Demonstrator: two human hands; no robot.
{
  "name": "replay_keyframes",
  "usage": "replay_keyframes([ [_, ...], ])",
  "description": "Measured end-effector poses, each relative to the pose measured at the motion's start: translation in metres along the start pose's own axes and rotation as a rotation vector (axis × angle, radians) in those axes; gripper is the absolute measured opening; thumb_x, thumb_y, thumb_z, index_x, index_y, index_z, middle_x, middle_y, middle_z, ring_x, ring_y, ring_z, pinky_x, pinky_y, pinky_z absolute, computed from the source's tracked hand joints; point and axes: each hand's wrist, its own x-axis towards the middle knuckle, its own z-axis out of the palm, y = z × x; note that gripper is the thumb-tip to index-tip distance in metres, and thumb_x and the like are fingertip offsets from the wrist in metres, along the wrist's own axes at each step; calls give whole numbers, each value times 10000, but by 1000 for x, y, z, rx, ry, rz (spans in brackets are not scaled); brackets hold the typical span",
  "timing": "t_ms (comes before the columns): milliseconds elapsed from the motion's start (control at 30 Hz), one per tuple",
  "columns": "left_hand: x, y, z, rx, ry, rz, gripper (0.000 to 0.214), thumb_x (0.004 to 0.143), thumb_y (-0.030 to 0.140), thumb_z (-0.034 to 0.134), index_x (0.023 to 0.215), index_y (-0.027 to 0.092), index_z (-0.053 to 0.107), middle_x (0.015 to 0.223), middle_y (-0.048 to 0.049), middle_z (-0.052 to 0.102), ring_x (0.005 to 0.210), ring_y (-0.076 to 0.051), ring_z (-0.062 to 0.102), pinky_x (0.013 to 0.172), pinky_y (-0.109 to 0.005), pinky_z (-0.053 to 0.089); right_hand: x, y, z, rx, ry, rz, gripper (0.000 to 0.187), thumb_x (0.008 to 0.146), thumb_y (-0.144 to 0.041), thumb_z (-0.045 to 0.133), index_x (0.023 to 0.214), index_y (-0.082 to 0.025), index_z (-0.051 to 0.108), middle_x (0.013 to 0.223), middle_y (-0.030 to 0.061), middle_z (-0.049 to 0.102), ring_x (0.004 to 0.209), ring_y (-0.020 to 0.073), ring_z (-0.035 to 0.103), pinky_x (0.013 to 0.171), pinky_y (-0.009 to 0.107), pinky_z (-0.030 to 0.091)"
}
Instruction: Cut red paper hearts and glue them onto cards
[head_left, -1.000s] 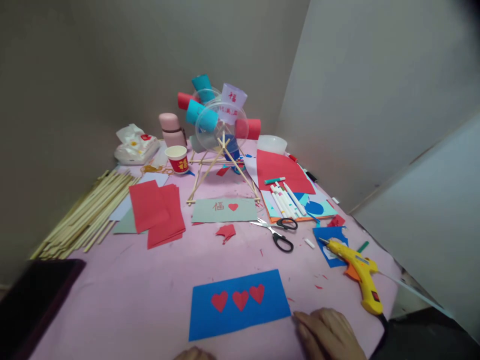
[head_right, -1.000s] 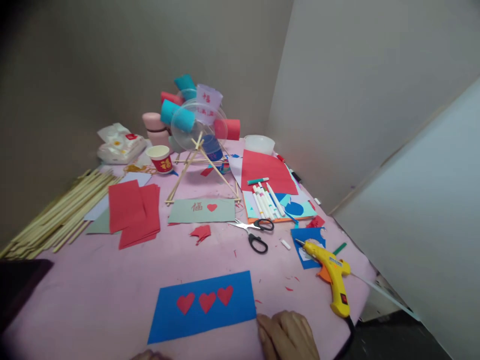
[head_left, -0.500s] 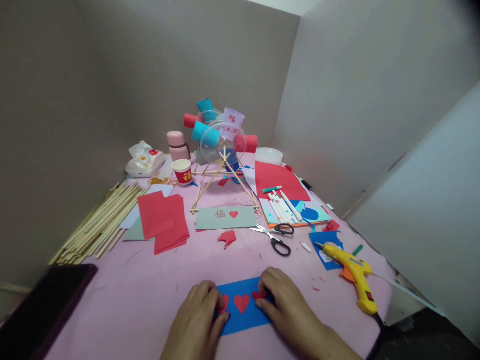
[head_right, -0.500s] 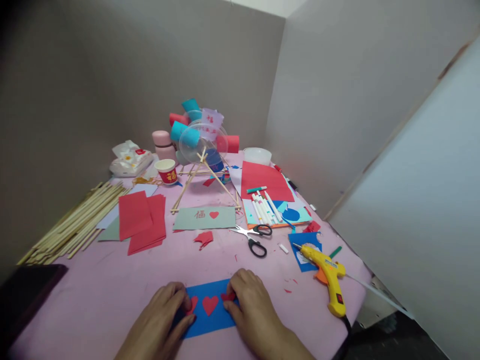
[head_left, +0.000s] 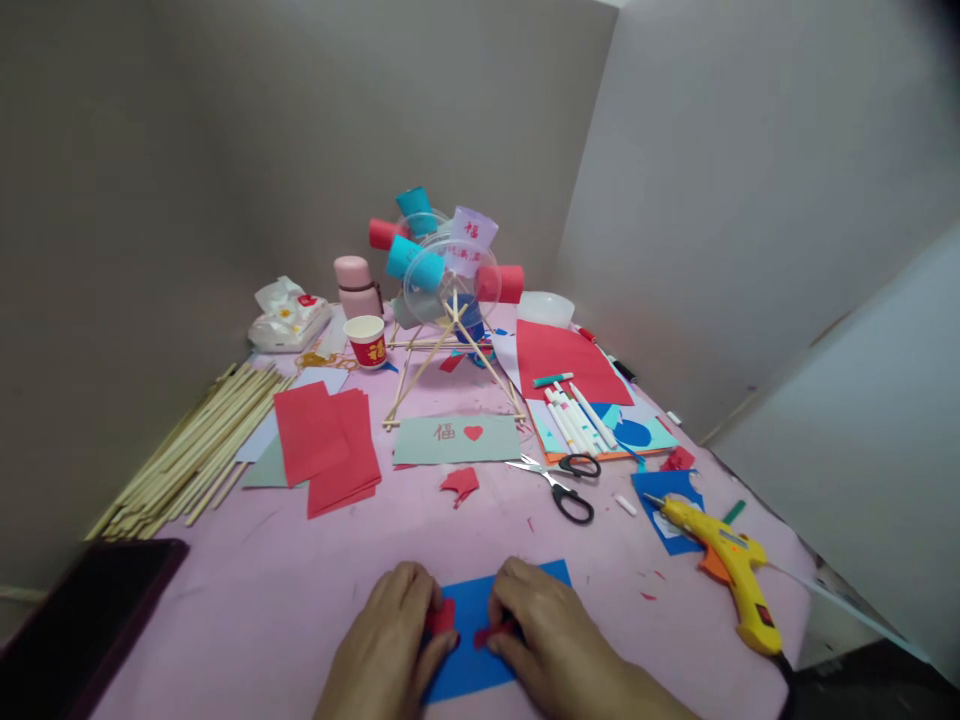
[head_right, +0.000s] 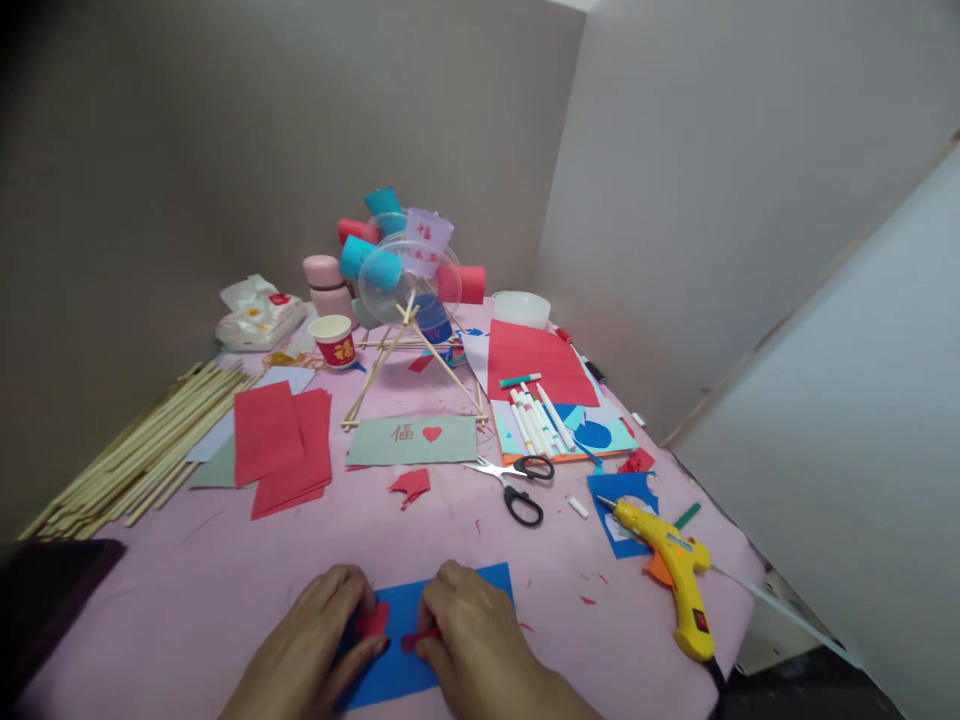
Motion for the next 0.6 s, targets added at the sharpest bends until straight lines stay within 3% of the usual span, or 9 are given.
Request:
replay_keyframes([
  [100, 2, 0, -8, -69, -26, -21, 67, 827, 237, 515, 885, 218, 540, 868, -30, 585, 812, -209, 572, 734, -354, 459, 0, 10, -12, 235, 16, 112, 120, 724, -75, 558, 750, -189, 585, 684, -23, 594, 653, 136, 549, 591, 214, 386],
  [200, 4, -1, -16, -111, -78, -16, 97, 859, 286, 475, 872, 231, 554, 874, -24, 598, 828, -205, 580, 756, -349, 455, 1, 26, -31, 393, 132, 227, 69, 781, -175, 527, 806, -176, 592, 728, -1, 606, 671, 149, 545, 587, 226, 402],
  [267, 5, 0, -19, -111, -107, -2, 145, 877, 299, 442, 813, 230, 552, 854, -22, 599, 812, -197, 585, 746, -337, 457, 2, 35, -43, 363, 178, 266, 95, 801, -232, 524, 755, -173, 583, 676, -8, 582, 617, 144, 518, 546, 229, 379],
  [367, 5, 2, -21, -62, -34, 11, 163, 885, 293, 415, 847, 233, 562, 880, -34, 603, 818, -198, 592, 738, -329, 463, 7, 40, -54, 292, 177, 244, 135, 817, -251, 514, 723, -175, 574, 636, -18, 565, 590, 139, 502, 522, 228, 355],
  [467, 4, 1, -19, 26, 64, -1, 159, 864, 304, 442, 857, 234, 585, 847, -41, 618, 784, -212, 604, 703, -328, 474, 18, 33, -54, 194, 152, 166, 116, 821, -224, 513, 749, -170, 585, 666, -9, 584, 634, 143, 524, 557, 229, 366],
  [600, 4, -4, -17, 58, 87, -3, 145, 842, 310, 476, 790, 231, 587, 780, -35, 628, 732, -212, 614, 667, -314, 480, 30, 22, -47, 156, 100, 107, 93, 809, -193, 536, 761, -166, 611, 683, -7, 618, 637, 135, 551, 565, 215, 379],
])
